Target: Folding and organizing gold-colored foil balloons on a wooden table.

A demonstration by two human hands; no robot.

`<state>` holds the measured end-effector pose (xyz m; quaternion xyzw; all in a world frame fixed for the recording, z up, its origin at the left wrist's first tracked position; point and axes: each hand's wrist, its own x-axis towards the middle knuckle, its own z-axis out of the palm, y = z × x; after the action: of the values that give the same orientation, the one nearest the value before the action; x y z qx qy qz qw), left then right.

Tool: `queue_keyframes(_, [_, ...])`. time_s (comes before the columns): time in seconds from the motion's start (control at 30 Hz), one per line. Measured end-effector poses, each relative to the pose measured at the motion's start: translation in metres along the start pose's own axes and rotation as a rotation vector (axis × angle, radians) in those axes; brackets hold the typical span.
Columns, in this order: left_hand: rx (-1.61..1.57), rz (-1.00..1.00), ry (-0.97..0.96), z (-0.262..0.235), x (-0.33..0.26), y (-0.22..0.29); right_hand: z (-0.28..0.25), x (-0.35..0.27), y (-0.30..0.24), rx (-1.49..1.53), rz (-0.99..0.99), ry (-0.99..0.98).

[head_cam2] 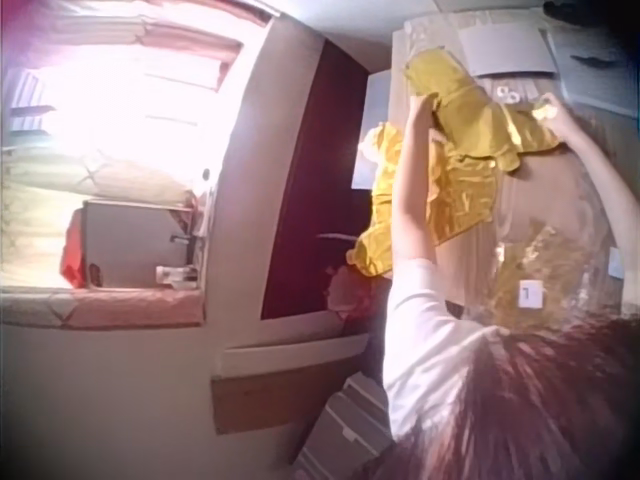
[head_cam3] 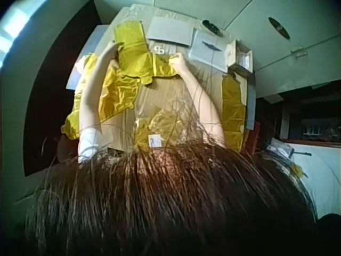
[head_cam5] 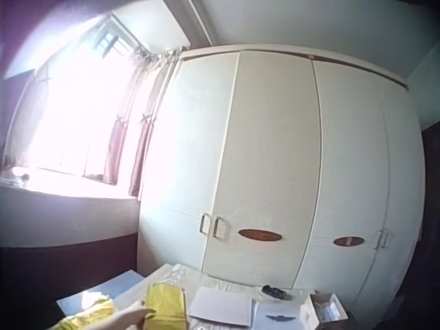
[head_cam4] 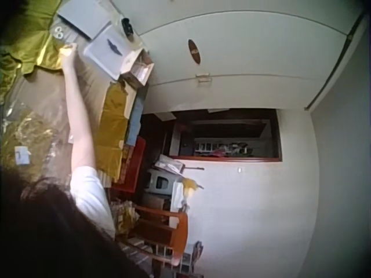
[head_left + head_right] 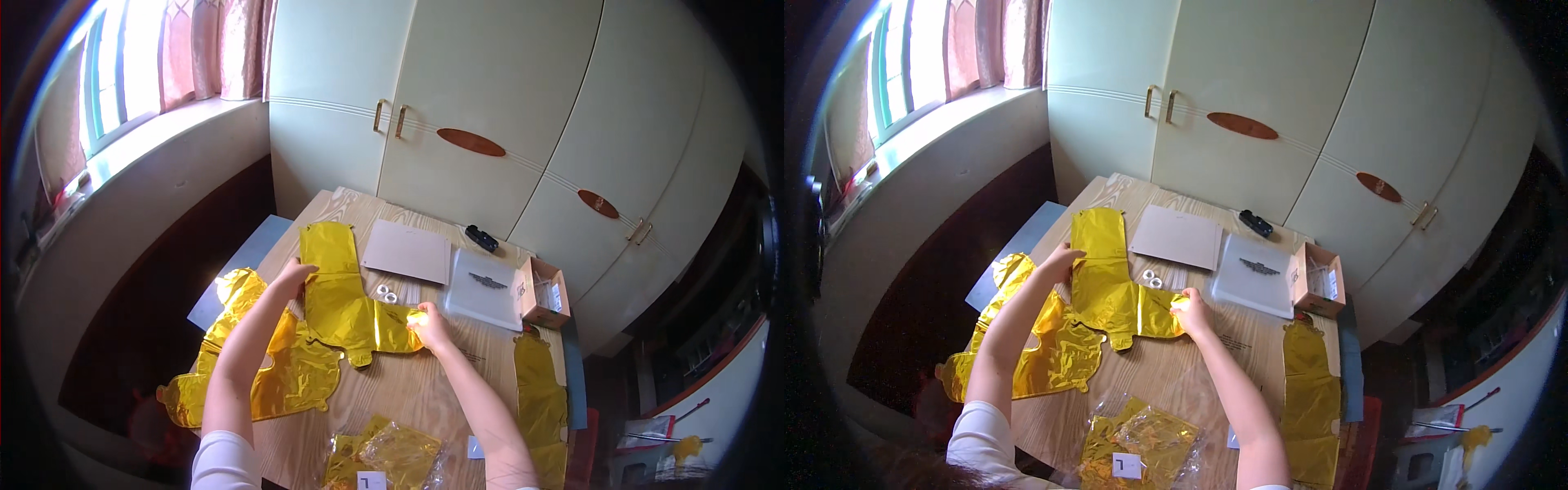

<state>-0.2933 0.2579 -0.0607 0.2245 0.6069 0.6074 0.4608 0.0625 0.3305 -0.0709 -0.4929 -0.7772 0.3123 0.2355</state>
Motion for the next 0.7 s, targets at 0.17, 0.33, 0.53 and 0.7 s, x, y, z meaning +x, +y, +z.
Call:
queue_keyframes(0.17, [-0.04, -0.014, -0.116, 0.007, -0.038, -0.01, 0.004, 0.005, 0.009, 0.18, 0.003, -0.016])
queue_keyframes(0.33, [-0.037, -0.055, -0.114, 0.004, -0.055, -0.004, 0.002, 0.012, 0.023, 0.501, 0.097, -0.069])
queue_keyframes(0.53, [-0.085, -0.007, 0.062, 0.012, -0.093, 0.004, -0.007, -0.011, -0.015, 0.604, 0.087, -0.161])
queue_keyframes(0.7, [-0.1, 0.068, 0.137, -0.001, -0.074, -0.002, 0.003, -0.005, -0.027, 0.22, 0.04, -0.149])
